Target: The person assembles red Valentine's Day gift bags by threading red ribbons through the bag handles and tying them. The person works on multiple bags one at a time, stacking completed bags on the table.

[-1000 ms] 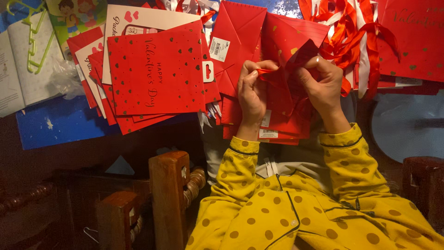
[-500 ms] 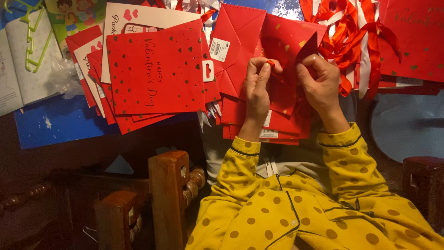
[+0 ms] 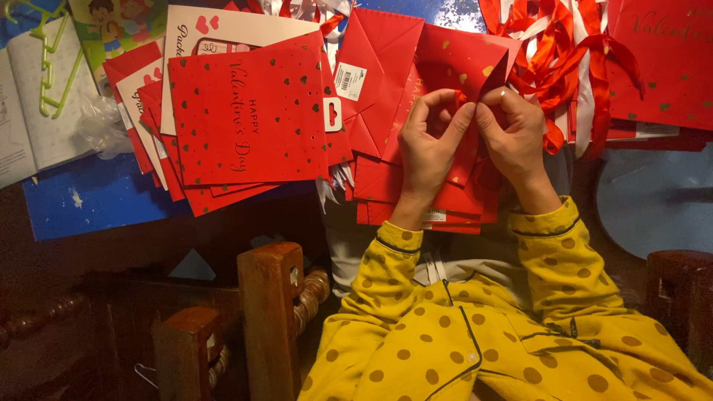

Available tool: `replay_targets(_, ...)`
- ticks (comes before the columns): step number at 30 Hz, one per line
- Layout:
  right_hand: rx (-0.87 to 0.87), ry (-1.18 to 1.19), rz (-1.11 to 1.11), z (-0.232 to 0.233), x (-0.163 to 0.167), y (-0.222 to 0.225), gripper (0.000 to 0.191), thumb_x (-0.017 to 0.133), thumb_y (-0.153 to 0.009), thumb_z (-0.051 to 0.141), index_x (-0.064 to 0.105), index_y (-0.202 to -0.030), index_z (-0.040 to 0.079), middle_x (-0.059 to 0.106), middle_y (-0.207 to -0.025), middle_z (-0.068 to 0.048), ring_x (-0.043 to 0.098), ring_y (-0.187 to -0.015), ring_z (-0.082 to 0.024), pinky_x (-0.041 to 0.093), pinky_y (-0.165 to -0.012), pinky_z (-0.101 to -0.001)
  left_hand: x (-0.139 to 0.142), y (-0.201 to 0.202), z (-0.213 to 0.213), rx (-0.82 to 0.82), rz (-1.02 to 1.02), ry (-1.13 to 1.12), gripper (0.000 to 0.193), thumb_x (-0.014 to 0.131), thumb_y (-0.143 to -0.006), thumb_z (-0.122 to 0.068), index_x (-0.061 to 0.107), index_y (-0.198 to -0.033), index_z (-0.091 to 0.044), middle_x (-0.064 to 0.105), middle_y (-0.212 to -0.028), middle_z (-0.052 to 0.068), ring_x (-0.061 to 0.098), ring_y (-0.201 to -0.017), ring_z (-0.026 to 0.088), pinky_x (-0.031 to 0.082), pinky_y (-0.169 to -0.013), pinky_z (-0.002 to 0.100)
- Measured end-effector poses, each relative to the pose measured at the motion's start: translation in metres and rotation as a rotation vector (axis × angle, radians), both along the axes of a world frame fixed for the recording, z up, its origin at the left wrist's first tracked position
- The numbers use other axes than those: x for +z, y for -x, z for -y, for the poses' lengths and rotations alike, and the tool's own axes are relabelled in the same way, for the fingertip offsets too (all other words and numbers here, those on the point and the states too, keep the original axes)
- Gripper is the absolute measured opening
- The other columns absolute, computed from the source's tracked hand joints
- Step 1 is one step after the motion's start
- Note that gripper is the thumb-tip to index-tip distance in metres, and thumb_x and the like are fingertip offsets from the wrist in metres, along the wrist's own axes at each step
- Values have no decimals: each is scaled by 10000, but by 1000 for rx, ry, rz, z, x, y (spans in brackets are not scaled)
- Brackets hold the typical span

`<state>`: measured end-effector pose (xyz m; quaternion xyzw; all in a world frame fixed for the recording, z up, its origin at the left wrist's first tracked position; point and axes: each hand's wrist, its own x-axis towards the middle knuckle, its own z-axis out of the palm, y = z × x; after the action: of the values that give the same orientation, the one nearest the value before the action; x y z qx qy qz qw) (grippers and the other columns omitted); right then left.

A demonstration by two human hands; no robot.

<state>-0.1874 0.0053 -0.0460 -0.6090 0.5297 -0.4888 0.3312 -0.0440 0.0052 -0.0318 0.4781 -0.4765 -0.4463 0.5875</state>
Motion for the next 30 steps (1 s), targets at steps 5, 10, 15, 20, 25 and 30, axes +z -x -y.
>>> replay_targets(5, 47, 54, 73, 0, 4, -1, 126, 679, -1118, 83, 634, -1052, -14, 633, -929, -12, 563, -853, -50, 461, -786, -225, 6, -1, -1, 32, 131, 34, 157, 746, -979, -147, 712, -1081, -33, 658, -953, -14, 581, -802, 47, 516, -731, 217)
replay_targets(10, 26, 68, 29, 0, 4, -2, 123, 693, -1101, 76, 641, -1033, -12, 620, -868, -9, 537, -780, -56, 432, -723, -228, 4, -3, -2, -23, 71, 8, 101, 709, -973, -113, 690, -1032, -33, 653, -935, -11, 609, -773, 55, 525, -711, 223)
replay_targets(15, -28, 56, 13, 2, 1, -1, 105, 679, -1099, 50, 624, -1035, -12, 568, -831, -3, 497, -754, -58, 410, -702, -229, -1, -2, -4, -12, 230, 106, 91, 699, -949, -95, 660, -1008, -38, 631, -936, 16, 629, -774, 72, 537, -734, 240)
replay_targets(20, -7, 77, 45, 1, 0, -2, 78, 669, -1111, 35, 626, -1073, -18, 611, -905, -6, 537, -827, -51, 451, -766, -227, 2, 1, -5, 30, 105, 18, 235, 729, -983, -175, 577, -1122, -61, 646, -936, 7, 604, -795, 81, 538, -719, 249)
replay_targets(25, 17, 49, 105, 0, 3, -3, 77, 661, -1117, 51, 638, -1108, -21, 650, -955, -1, 564, -864, -35, 468, -785, -216, 11, 1, -6, 5, 122, 2, 225, 719, -995, -167, 638, -1183, -73, 634, -867, -24, 570, -736, 36, 495, -631, 222)
replay_targets(30, 5, 44, 81, 0, 4, -2, 87, 673, -1115, 59, 643, -1100, -21, 637, -924, 2, 548, -831, -33, 453, -754, -213, 14, 0, -6, -32, 123, -39, 134, 694, -1017, -131, 686, -1125, -52, 693, -905, -23, 460, -642, 14, 401, -561, 214)
